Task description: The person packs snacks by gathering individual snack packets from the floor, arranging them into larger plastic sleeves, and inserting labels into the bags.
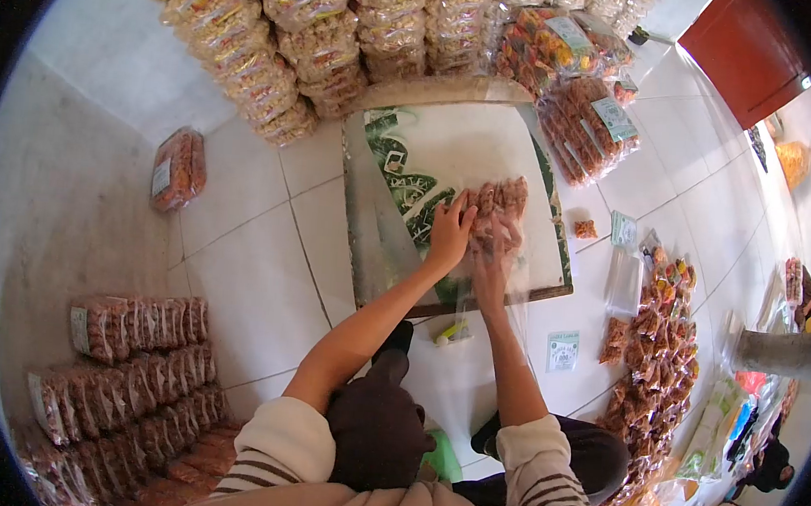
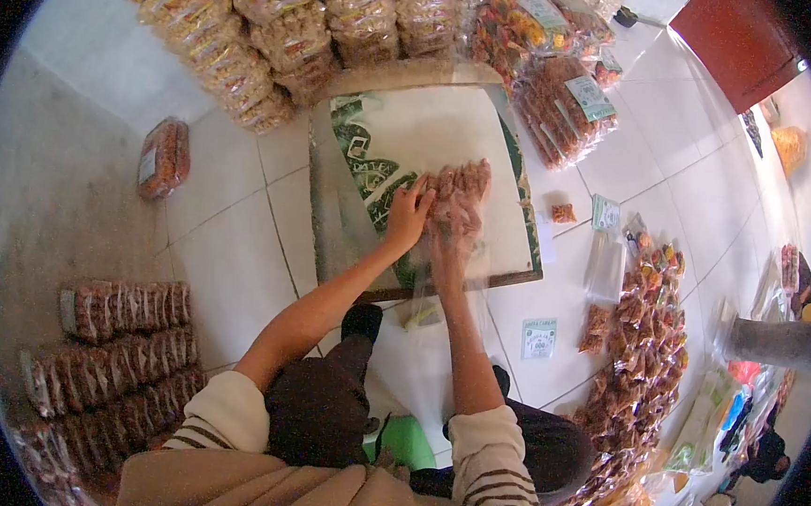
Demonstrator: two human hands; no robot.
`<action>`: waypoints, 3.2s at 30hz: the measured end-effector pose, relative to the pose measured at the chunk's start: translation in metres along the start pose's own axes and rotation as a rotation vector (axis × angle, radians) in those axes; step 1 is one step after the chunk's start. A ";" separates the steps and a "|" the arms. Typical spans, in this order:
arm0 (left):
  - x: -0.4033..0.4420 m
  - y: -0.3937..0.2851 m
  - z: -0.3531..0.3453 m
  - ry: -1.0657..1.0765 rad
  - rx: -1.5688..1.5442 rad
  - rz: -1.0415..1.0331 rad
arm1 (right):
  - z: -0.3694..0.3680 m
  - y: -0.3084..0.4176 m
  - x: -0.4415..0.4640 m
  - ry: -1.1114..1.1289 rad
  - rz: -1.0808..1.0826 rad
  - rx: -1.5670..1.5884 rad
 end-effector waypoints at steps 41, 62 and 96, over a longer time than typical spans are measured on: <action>0.104 -0.028 -0.023 0.465 0.082 -0.527 | 0.001 -0.029 0.007 -0.233 -0.314 -0.117; 0.025 -0.069 -0.005 0.209 0.283 -0.729 | 0.034 -0.026 -0.023 0.061 -0.083 -0.240; -0.233 -0.296 -0.188 1.242 -0.071 -0.663 | 0.503 -0.041 -0.233 -0.294 -0.951 0.125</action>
Point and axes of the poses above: each hand's wrist, its own x-axis towards the middle knuckle, its own z-axis out of the back of the hand, y = z × x, the point moved 3 cm from there along x, towards the middle knuckle, and after that the axes turned 1 degree about x, right-handed, at the moved point
